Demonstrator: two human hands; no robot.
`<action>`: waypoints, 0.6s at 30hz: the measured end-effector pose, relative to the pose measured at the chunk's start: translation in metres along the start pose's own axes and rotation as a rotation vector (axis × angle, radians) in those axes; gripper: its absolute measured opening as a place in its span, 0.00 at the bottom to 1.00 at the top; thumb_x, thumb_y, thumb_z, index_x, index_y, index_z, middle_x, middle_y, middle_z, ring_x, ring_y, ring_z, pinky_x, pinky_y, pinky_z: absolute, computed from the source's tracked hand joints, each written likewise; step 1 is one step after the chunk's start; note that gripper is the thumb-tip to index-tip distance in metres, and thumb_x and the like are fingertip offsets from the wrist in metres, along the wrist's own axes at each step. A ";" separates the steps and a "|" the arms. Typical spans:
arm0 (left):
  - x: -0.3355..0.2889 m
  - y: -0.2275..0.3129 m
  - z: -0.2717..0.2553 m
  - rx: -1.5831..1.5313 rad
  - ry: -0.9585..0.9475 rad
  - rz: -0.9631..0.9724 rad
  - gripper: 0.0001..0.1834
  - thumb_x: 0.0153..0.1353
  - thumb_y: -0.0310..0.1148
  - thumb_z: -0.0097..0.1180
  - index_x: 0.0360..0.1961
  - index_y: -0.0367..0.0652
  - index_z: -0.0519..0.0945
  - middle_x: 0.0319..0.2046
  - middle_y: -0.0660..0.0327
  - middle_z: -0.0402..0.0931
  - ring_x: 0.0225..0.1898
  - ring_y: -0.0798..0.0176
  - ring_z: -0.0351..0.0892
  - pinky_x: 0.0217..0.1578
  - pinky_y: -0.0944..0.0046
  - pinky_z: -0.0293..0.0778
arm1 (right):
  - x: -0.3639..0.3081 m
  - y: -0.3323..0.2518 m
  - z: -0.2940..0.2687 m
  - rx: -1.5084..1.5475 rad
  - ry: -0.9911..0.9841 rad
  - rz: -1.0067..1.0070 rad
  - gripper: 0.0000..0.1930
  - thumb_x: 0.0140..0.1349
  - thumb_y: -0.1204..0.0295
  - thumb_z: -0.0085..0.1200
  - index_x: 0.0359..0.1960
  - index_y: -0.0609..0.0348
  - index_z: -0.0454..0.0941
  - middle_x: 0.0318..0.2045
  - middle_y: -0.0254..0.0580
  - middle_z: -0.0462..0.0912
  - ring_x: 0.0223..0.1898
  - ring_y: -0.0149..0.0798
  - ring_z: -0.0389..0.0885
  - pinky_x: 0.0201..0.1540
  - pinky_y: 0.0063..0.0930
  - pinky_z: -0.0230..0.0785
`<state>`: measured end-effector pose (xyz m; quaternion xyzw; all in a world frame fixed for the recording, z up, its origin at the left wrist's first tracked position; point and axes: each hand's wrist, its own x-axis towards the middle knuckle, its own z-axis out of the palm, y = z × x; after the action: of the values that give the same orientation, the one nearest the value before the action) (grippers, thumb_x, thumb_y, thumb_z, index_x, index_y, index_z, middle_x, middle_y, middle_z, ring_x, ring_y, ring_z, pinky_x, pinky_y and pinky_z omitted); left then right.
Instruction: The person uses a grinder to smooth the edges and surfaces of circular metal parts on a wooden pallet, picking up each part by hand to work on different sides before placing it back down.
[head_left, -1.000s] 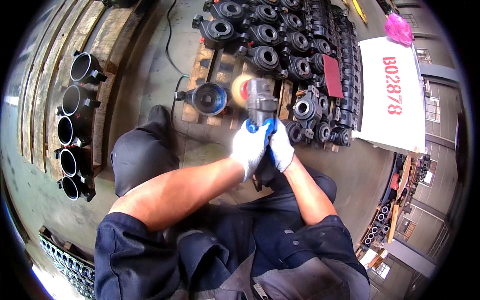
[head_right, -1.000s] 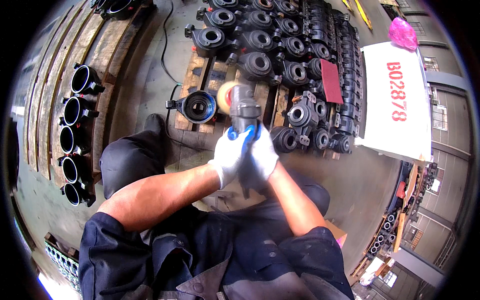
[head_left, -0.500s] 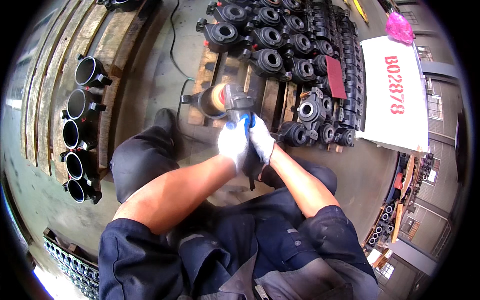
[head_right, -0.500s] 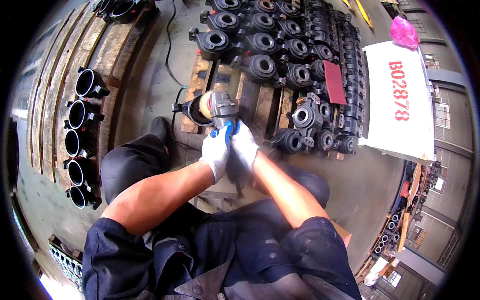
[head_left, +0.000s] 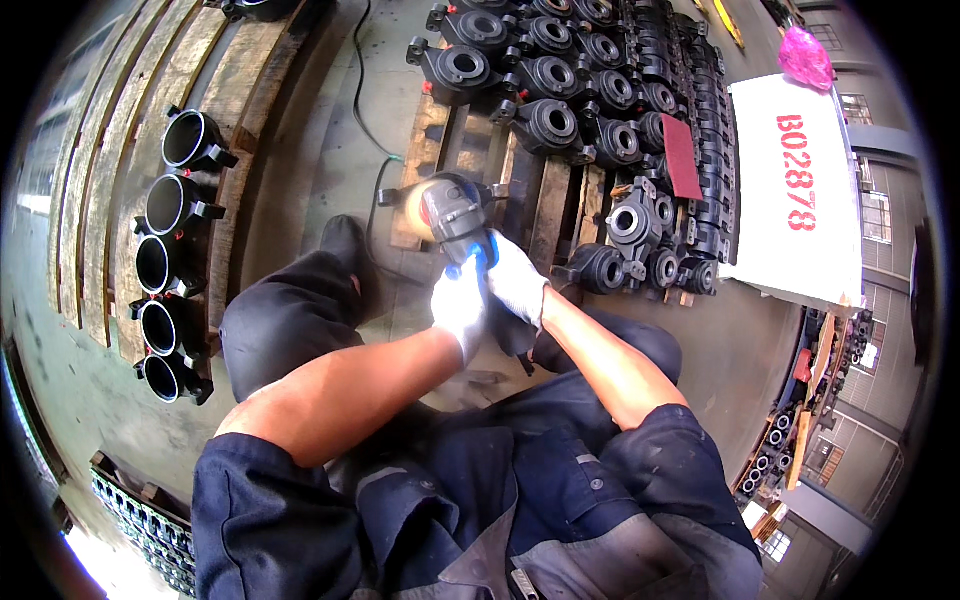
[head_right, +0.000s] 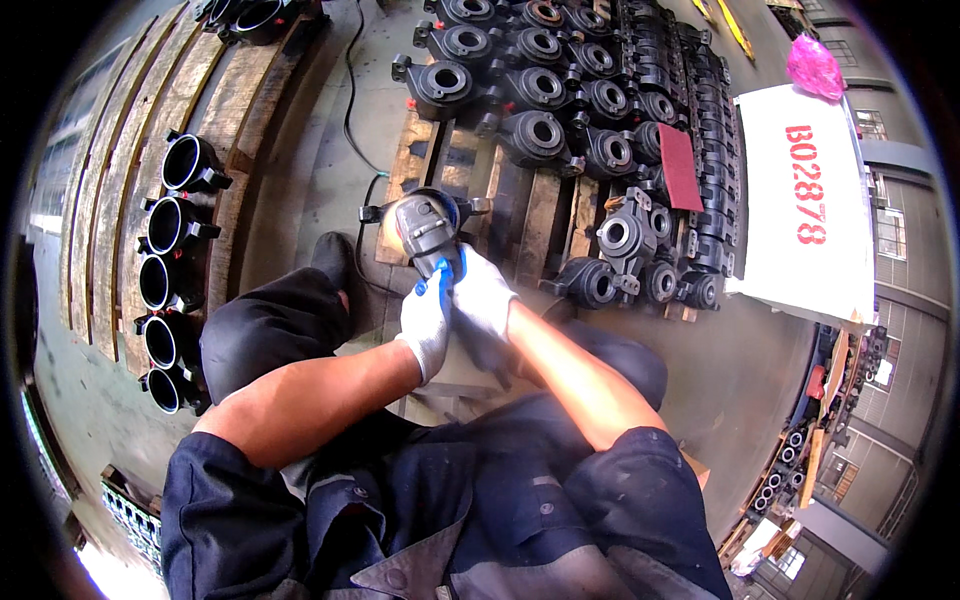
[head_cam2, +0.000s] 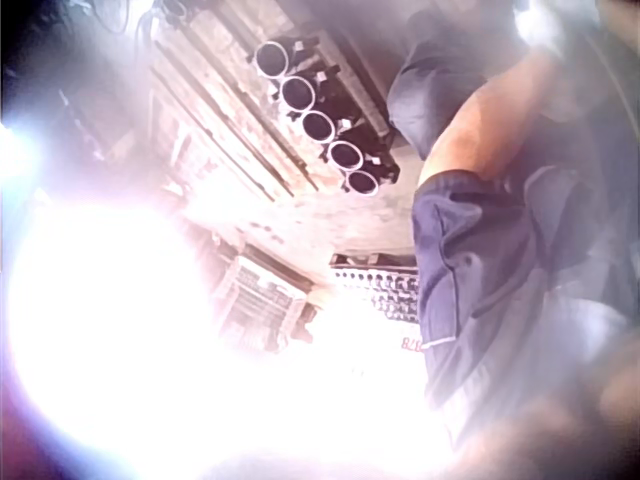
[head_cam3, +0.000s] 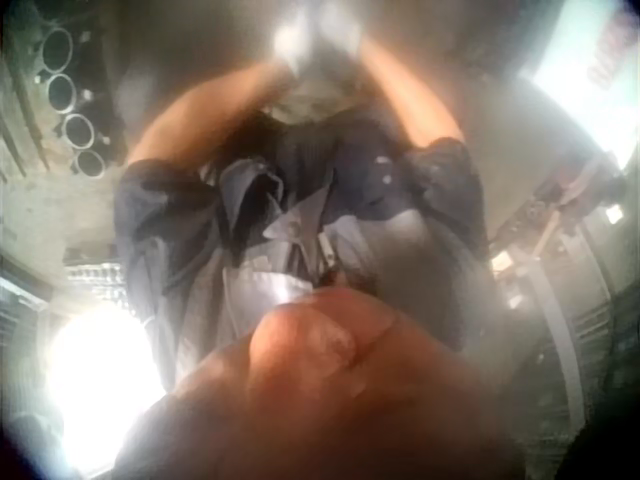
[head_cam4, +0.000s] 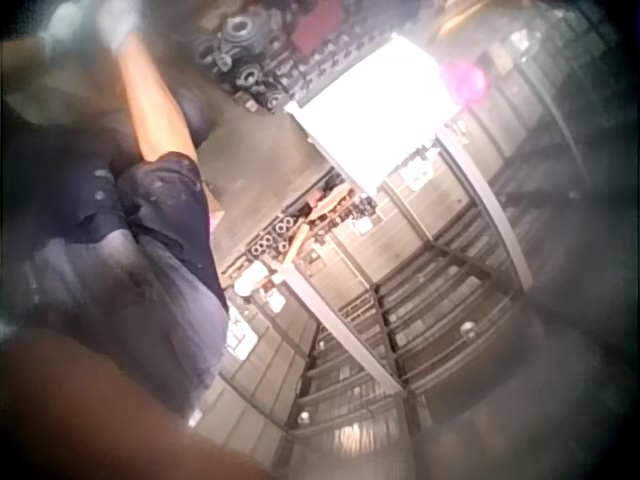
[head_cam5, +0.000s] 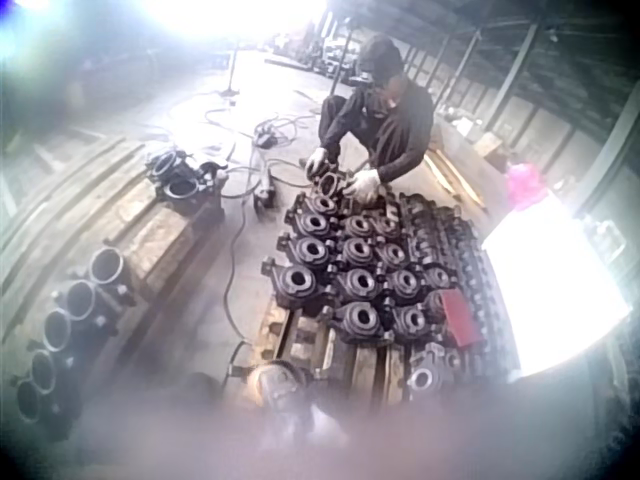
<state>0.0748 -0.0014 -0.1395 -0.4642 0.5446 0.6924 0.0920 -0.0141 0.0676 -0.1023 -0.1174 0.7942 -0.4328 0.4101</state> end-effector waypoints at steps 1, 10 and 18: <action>-0.005 -0.003 0.002 -0.068 -0.015 -0.016 0.35 0.71 0.62 0.48 0.48 0.36 0.84 0.40 0.46 0.86 0.44 0.50 0.85 0.46 0.52 0.76 | -0.002 0.005 -0.002 -0.116 -0.001 -0.029 0.16 0.70 0.71 0.56 0.56 0.62 0.75 0.49 0.46 0.84 0.50 0.36 0.79 0.58 0.33 0.72; -0.030 -0.011 0.020 0.008 -0.228 -0.067 0.34 0.72 0.59 0.49 0.50 0.33 0.83 0.38 0.46 0.84 0.40 0.51 0.82 0.42 0.54 0.75 | -0.042 0.018 -0.032 -0.172 -0.065 0.030 0.23 0.62 0.69 0.63 0.57 0.62 0.74 0.51 0.46 0.83 0.53 0.36 0.80 0.59 0.35 0.72; -0.022 0.011 0.035 0.079 -0.276 0.010 0.32 0.72 0.56 0.50 0.54 0.35 0.82 0.47 0.48 0.86 0.49 0.53 0.83 0.51 0.57 0.74 | -0.025 0.081 -0.045 0.036 0.066 -0.026 0.20 0.72 0.81 0.46 0.64 0.61 0.71 0.56 0.41 0.81 0.57 0.34 0.77 0.63 0.33 0.70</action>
<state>0.0607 0.0319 -0.1166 -0.3580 0.5559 0.7280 0.1808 -0.0180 0.1561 -0.1392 -0.1059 0.7978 -0.4558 0.3803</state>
